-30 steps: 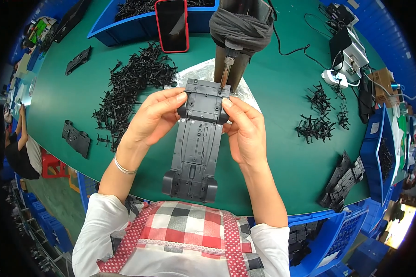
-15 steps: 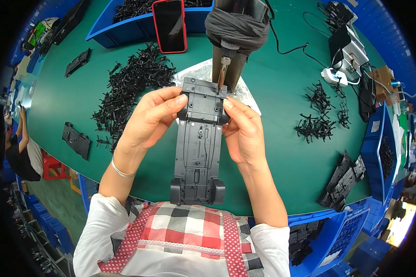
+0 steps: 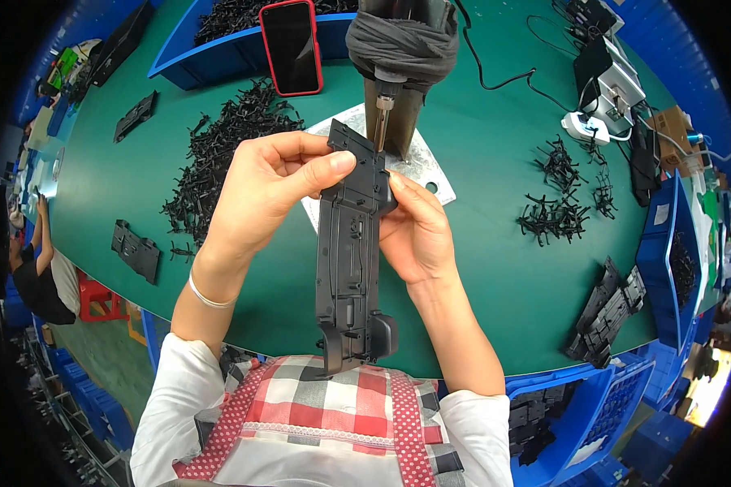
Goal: Assembling plastic toy car chassis by manually attaching wheel axles and using a manual press fixture.
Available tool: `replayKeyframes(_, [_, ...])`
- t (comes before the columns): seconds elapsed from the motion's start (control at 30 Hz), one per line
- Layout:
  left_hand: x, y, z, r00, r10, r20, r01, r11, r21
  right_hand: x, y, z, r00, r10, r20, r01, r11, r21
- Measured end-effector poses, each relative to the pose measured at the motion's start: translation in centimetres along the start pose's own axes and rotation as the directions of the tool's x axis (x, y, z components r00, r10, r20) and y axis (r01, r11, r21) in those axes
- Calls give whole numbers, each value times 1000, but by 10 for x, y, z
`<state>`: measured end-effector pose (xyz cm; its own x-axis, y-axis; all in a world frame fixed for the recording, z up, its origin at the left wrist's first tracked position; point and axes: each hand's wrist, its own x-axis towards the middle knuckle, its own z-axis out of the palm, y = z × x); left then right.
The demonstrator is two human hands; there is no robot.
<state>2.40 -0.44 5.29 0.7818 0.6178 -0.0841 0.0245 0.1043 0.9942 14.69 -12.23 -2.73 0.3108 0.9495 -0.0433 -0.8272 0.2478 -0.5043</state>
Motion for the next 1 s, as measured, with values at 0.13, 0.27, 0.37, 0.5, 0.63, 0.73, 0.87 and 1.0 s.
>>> replayKeyframes(0.13, [2,2,2,1000,25,-15,-23,995,93,1,1,-1,1000,23,0,-23,999,30])
replayKeyframes(0.27, [-1,-3,-3,1000,14,-16,-13,999,38,0,-1,2,997,20,-81,-22,999,-24])
replayKeyframes(0.37, [-6,-21,-17,996,-78,50,81,995,-57,-1,-3,3,986,28,-163,-53,987,-150])
replayKeyframes(0.5, [-12,-37,-18,983,-168,69,180,956,-231,-4,-8,2,967,35,-252,-109,952,-285])
replayKeyframes(0.63, [-7,-53,-19,956,-231,179,281,896,-344,-14,-13,3,964,-2,-267,-107,913,-395])
replayKeyframes(0.73, [-3,-58,-11,938,-246,246,328,859,-392,-23,-17,2,962,-56,-267,-67,899,-433])
replayKeyframes(0.87, [1,-60,-4,933,-237,270,330,862,-385,-30,-22,4,948,-163,-271,14,878,-479])
replayKeyframes(1.0, [4,-58,2,943,-205,263,301,861,-410,-30,-23,3,932,-215,-292,50,874,-484])
